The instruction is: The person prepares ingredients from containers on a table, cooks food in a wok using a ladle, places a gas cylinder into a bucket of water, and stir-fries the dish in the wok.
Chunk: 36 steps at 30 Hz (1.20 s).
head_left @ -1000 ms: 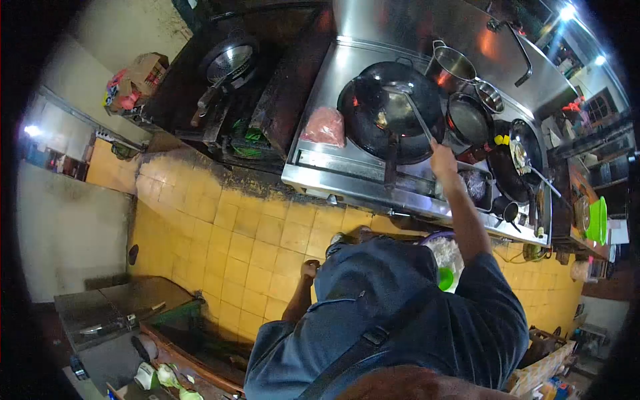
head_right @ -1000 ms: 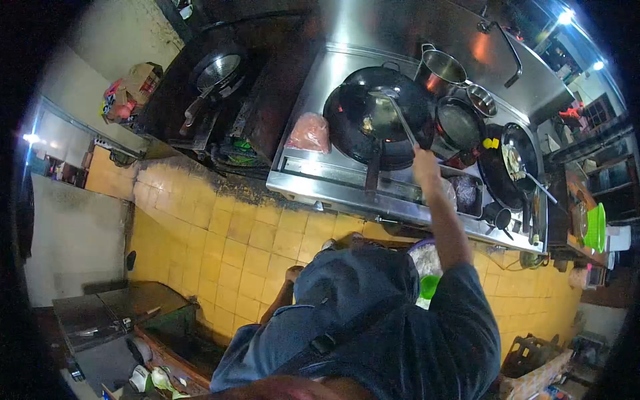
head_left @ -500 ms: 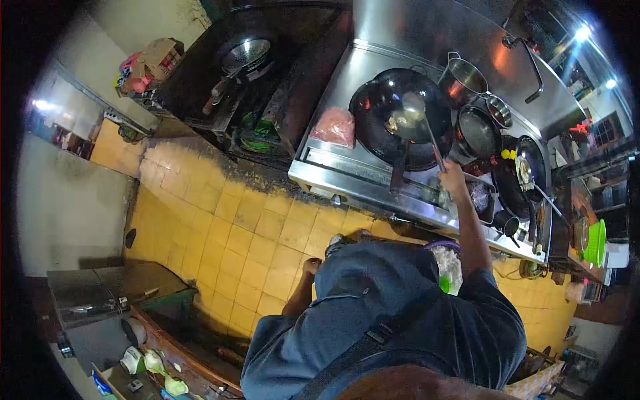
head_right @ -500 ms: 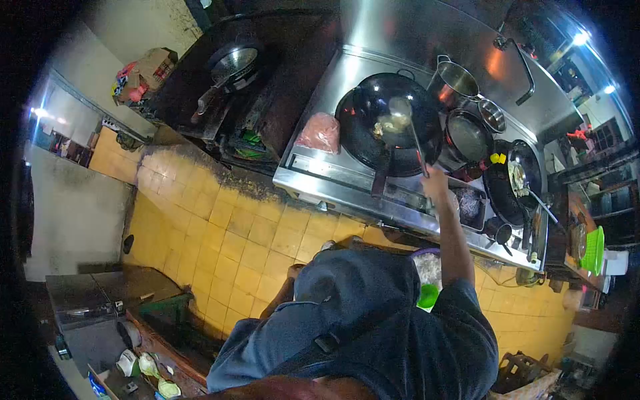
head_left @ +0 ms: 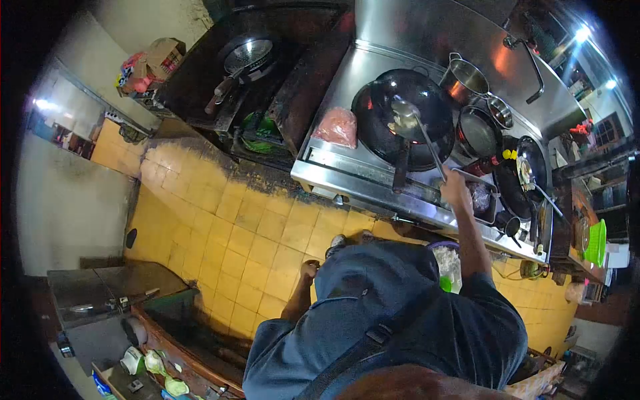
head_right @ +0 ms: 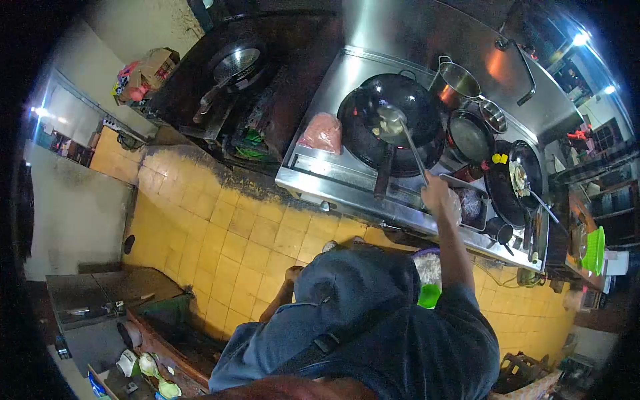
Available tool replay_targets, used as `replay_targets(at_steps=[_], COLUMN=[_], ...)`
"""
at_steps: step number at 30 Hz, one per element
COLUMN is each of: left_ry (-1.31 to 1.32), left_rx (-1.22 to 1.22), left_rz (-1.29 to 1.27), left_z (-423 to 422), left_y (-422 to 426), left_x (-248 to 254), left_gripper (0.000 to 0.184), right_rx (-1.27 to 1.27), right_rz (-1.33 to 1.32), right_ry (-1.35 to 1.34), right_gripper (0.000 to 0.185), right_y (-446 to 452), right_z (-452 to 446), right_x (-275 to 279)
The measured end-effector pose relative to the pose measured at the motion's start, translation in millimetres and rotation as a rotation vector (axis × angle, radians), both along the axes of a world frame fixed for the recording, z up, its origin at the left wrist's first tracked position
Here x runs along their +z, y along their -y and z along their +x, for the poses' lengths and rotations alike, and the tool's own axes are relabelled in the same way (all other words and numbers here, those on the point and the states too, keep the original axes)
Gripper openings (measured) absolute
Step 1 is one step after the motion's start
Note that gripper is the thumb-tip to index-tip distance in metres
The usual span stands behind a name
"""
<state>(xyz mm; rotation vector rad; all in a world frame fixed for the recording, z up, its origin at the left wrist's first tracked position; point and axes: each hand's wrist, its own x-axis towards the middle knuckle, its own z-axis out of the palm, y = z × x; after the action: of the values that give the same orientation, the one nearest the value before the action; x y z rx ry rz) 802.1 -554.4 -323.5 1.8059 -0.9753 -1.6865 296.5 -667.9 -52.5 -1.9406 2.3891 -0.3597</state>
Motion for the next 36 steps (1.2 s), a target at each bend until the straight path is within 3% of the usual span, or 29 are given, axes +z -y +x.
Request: replay_targets(at_steps=[2, 4, 5, 6, 8, 11, 12, 14, 16, 17, 18, 19, 22, 24, 25, 29, 31, 32, 33, 34, 36], left_ry=[0.056, 0.008, -0.159, -0.157, 0.152, 0.029, -0.052, -0.189, -0.325, -0.283, -0.243, -0.31, -0.223, -0.187, -0.141, -0.173, -0.491, -0.709, -0.139, -0.175, -0.159], left_rx=[-0.144, -0.014, 0.166, 0.164, -0.209, -0.199, -0.054, 0.013, 0.081, 0.026, -0.025, 0.039, -0.016, -0.051, -0.094, -0.087, -0.015, 0.008, -0.092, -0.229, -0.208], left_rz=[0.043, 0.118, 0.217, 0.218, -0.019, -0.018, 0.086, 0.177, 0.272, 0.194, 0.119, 0.105, 0.206, 0.217, 0.233, 0.288, 0.129, 0.061, 0.258, 0.247, 0.26], left_z=[4.4, 4.5, 4.2, 4.1, 1.5, 2.1, -5.5, -3.8, -1.6, -1.4, -1.7, -1.0, 4.6, 9.8, 11.7, 21.0, 40.5, 46.3, 29.8, 40.7, 42.9], left_y=[4.2, -0.6, 1.0, 1.8, 9.6, 17.0, 19.9, 24.7, 27.9, 29.1, 27.9, 25.4, 32.7, 37.1, 37.1, 35.5, 14.3, 10.5, 19.3, 17.7, 13.5], left_x=[-7.5, -3.8, -8.6, -5.7, 10.0, 0.3, 7.7, -25.4, -32.6, -27.3, -19.1, -11.4, -4.3, -4.8, -5.5, -16.3, -39.2, -56.3, -17.0, -25.5, -13.5], left_gripper=[0.025, 0.024, 0.024, 0.024, 0.024, 0.022, 0.021, 0.021, 0.021, 0.019, 0.018, 0.016, 0.016, 0.017, 0.017, 0.019, 0.019, 0.019, 0.02, 0.021, 0.022], right_rx=[-0.191, -0.231, -0.269, -0.271, -0.17, -0.12, -0.029, 0.13, -0.102, -0.027, -0.028, -0.221, -0.101, -0.248, -0.298, -0.144, -0.243, -0.247, -0.143, -0.042, -0.045], right_rz=[0.054, 0.109, 0.162, 0.163, 0.205, 0.073, -0.019, -0.214, 0.004, -0.043, -0.038, -0.046, -0.124, 0.148, 0.185, 0.131, 0.239, 0.238, 0.12, 0.006, 0.049], right_ry=[0.104, 0.092, 0.082, 0.084, 0.0, 0.04, -0.044, -0.247, -0.042, -0.238, -0.245, -0.123, -0.091, 1.031, 1.3, 1.295, 0.686, 0.684, 0.406, 0.127, 0.143], right_gripper=[0.043, 0.043, 0.042, 0.042, 0.039, 0.033, 0.031, 0.028, 0.025, 0.023, 0.023, 0.026, 0.021, 0.012, 0.008, 0.01, 0.027, 0.027, 0.033, 0.039, 0.043], right_y=[16.0, 39.3, 48.6, 52.2, 53.3, 36.1, 32.6, 25.4, 21.1, 15.6, 17.3, 20.2, 31.8, 38.7, 37.6, 7.4, -14.4, -22.6, -29.3, -36.3, -41.3], right_z=[27.5, 22.9, 19.9, 17.3, 9.5, -10.5, -18.1, -33.2, -19.3, -4.7, 8.1, 19.4, -3.6, 0.0, 18.8, 33.8, 64.3, 67.0, 67.8, 68.4, 84.8], right_x=[18.0, 10.4, 6.4, 6.6, 6.7, 11.7, 14.7, 20.4, 40.3, 45.0, 44.4, 38.4, -17.1, -20.8, 1.3, 20.9, 67.9, 70.1, 71.7, 74.7, 91.4])
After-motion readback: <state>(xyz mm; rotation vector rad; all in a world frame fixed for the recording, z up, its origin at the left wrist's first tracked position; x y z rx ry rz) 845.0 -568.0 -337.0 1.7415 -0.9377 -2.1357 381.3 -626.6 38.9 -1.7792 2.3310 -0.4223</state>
